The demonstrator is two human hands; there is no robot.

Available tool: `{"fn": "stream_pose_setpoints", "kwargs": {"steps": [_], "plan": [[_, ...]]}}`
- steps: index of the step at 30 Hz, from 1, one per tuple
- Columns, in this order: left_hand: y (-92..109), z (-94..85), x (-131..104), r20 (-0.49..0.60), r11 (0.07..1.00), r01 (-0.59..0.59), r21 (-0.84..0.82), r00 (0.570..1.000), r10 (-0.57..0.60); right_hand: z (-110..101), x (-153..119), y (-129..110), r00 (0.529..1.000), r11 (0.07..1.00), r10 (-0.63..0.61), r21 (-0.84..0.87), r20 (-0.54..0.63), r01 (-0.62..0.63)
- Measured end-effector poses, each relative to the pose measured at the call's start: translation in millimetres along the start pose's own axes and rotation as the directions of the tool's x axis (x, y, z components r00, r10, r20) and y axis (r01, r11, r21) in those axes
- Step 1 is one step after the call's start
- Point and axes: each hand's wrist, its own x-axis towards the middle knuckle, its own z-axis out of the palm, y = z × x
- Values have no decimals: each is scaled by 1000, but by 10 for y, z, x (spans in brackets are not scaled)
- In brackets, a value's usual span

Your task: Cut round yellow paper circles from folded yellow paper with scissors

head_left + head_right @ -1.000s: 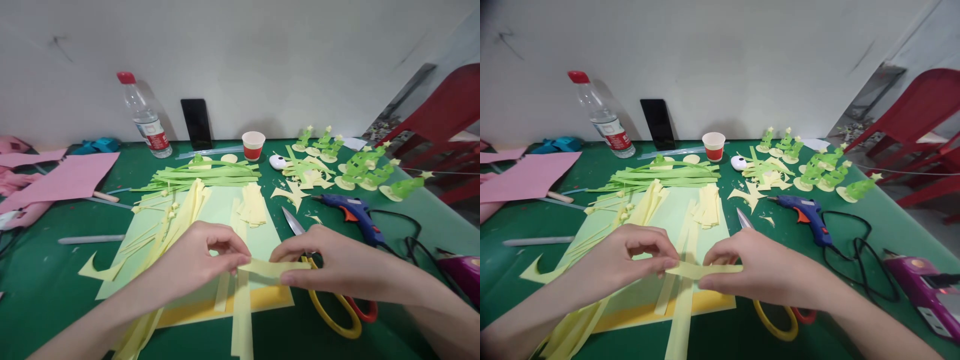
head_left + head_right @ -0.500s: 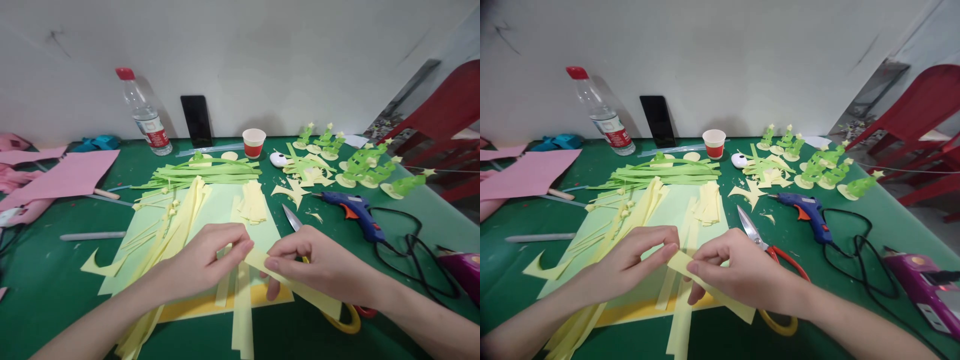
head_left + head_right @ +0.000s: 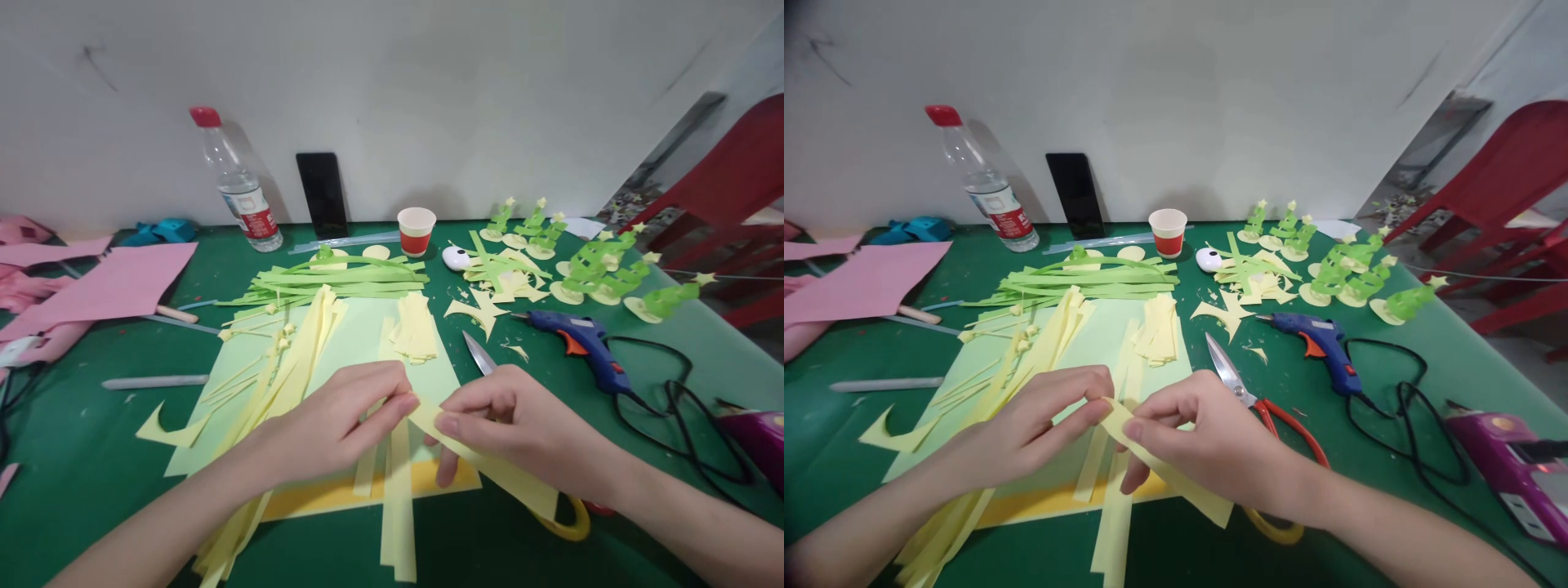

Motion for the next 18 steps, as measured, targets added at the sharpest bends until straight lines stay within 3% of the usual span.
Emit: {"fn": "stream_pose_setpoints", "kwargs": {"steps": [4,9,13,18], "plan": [[21,-16,-16,-73,998,-61,-4,996,60,4,2,2,1000,999,-24,-45,6,25],[45,-28,-4,-160,989,-14,-150,987,-10,-1,22,10,998,988,-64,-142,-28,59],[79,5,2,-313,978,-28,-208,949,-40,22,32,38,976,961,-193,-220,-98,168],[177,56,-15,-266,981,-33,-191,964,-19,41,-17,128,927,882,-353,-376,-130,283]]}}
